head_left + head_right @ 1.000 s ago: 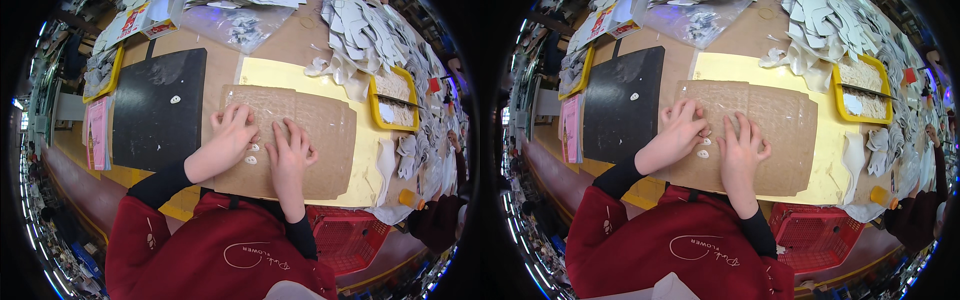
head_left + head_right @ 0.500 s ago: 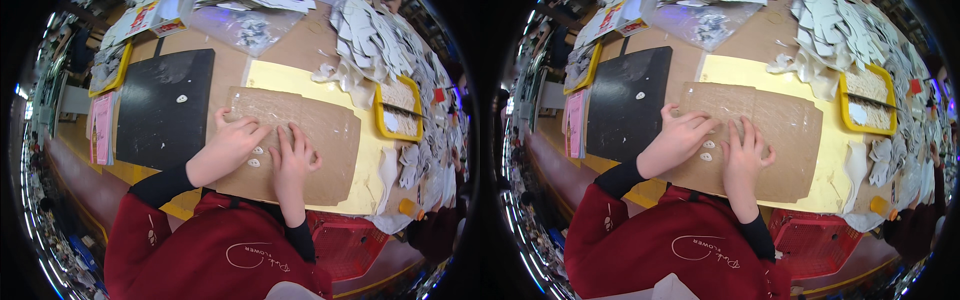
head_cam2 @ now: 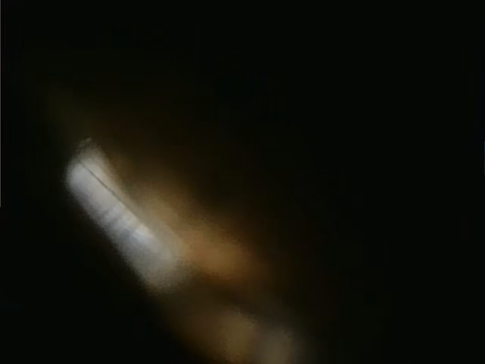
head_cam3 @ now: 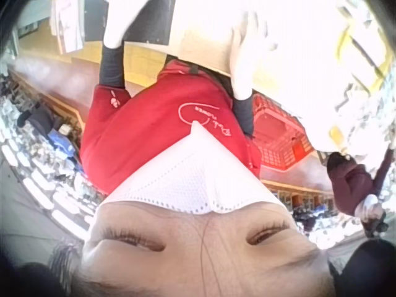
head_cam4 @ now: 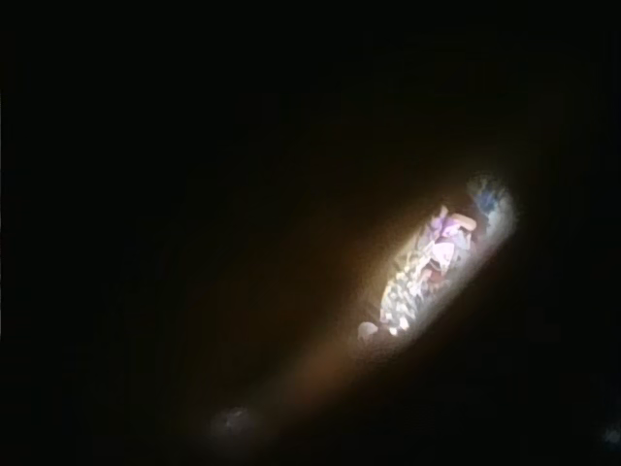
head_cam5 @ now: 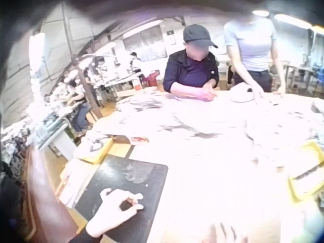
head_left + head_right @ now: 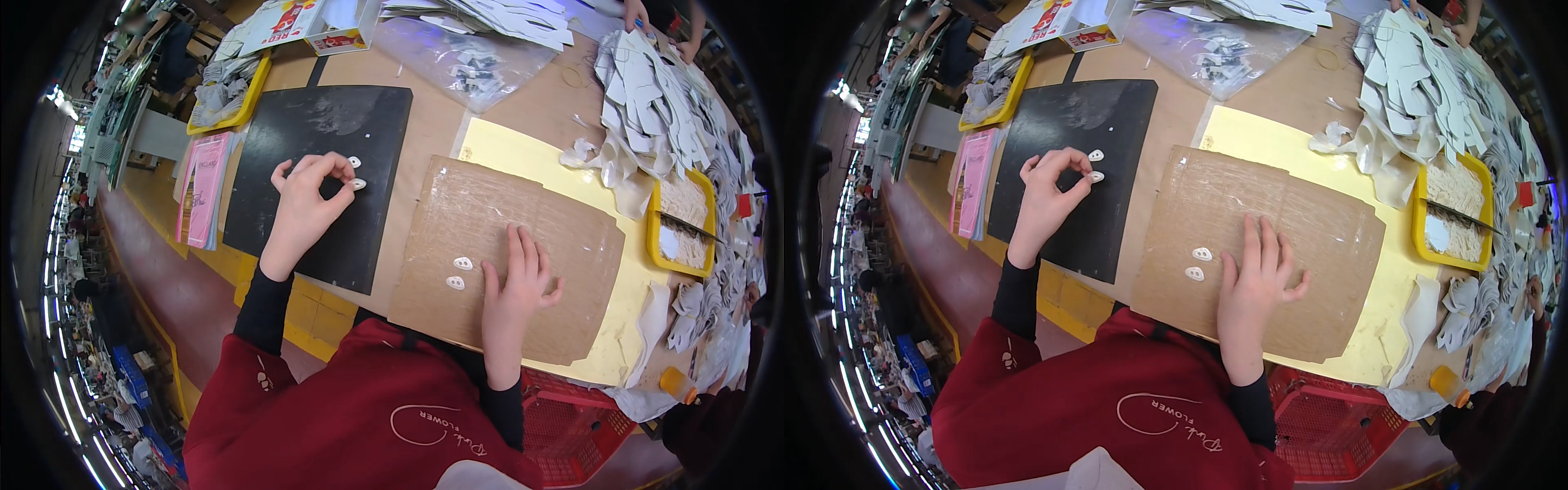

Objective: The person picks small white buttons from a yellow tray and places them in neat rows on a brown cardboard sheet. They occasionally shift the cardboard and continue arranging the buttons one by one.

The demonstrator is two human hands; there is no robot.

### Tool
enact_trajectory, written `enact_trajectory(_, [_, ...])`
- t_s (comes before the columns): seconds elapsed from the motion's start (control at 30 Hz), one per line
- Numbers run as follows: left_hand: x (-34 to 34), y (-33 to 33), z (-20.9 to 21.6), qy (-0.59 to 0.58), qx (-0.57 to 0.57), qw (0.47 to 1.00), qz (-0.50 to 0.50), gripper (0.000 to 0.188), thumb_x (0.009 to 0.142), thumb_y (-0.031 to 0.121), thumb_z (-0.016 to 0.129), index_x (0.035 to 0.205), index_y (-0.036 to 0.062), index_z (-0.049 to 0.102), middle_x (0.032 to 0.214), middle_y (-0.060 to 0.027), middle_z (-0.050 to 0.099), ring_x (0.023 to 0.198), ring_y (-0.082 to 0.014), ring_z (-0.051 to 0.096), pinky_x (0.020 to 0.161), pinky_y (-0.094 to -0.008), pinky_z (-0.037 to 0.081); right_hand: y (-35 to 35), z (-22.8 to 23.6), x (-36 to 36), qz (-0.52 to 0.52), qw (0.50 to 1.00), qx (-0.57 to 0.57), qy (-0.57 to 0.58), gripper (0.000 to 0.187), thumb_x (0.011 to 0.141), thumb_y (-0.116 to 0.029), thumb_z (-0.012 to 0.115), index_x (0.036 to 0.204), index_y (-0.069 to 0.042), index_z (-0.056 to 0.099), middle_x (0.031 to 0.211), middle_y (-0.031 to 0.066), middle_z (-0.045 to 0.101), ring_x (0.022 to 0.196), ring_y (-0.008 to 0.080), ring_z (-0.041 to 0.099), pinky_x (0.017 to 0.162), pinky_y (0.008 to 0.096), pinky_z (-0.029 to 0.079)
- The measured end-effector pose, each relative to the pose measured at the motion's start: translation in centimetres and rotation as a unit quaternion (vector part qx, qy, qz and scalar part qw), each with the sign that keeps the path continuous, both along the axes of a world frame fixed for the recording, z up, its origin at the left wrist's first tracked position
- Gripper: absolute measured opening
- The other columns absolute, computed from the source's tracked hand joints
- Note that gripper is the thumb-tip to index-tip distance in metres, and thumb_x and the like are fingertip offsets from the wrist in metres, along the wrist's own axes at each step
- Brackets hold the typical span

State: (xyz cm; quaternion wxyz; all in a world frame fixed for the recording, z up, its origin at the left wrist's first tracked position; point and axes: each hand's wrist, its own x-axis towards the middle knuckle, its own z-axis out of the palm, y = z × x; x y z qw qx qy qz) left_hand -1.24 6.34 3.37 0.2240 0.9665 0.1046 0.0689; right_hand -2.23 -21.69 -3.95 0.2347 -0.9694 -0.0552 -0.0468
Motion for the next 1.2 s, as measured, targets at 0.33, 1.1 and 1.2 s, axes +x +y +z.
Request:
enact_trajectory(0.33, [-1.1,0.8,-0.6,-0.010,0.194,0.979,-0.058,0.018,0.082,0.000,0.061,0.089,0.0127,0.071,0.130,-0.0014,0.055,0.138,-0.0271,0.039,0.114,-0.0613,0.013,0.4,1.5,-0.1,-0.022,0.997,-0.010,-0.079,0.053,0.081,-0.017,0.076,0.131,-0.028,0.064,0.148,0.0027,0.048,0.141,0.0371,0.030,0.109,0.0575,0.015])
enact_trajectory(1.1, [-0.2,-12.7,-3.4,0.054,-0.009,0.956,-0.288,0.040,0.073,0.025,0.084,0.107,0.0128,0.066,0.115,-0.0040,0.049,0.120,-0.0254,0.043,0.099,-0.0485,0.026,-3.5,5.2,-4.1,0.077,0.996,0.015,0.048,0.049,0.086,-0.017,0.072,0.133,-0.015,0.061,0.127,0.0005,0.063,0.120,0.0202,0.052,0.098,0.0453,0.025])
enact_trajectory(1.2, [-0.1,-13.1,-3.5,0.058,0.012,0.953,-0.297,0.041,0.071,0.023,0.084,0.106,0.0128,0.065,0.112,-0.0037,0.050,0.118,-0.0247,0.044,0.097,-0.0487,0.027,-3.3,4.1,-6.3,0.103,0.990,-0.016,0.097,0.052,0.083,-0.018,0.075,0.133,-0.013,0.061,0.139,0.0020,0.057,0.128,0.0212,0.049,0.103,0.0469,0.024])
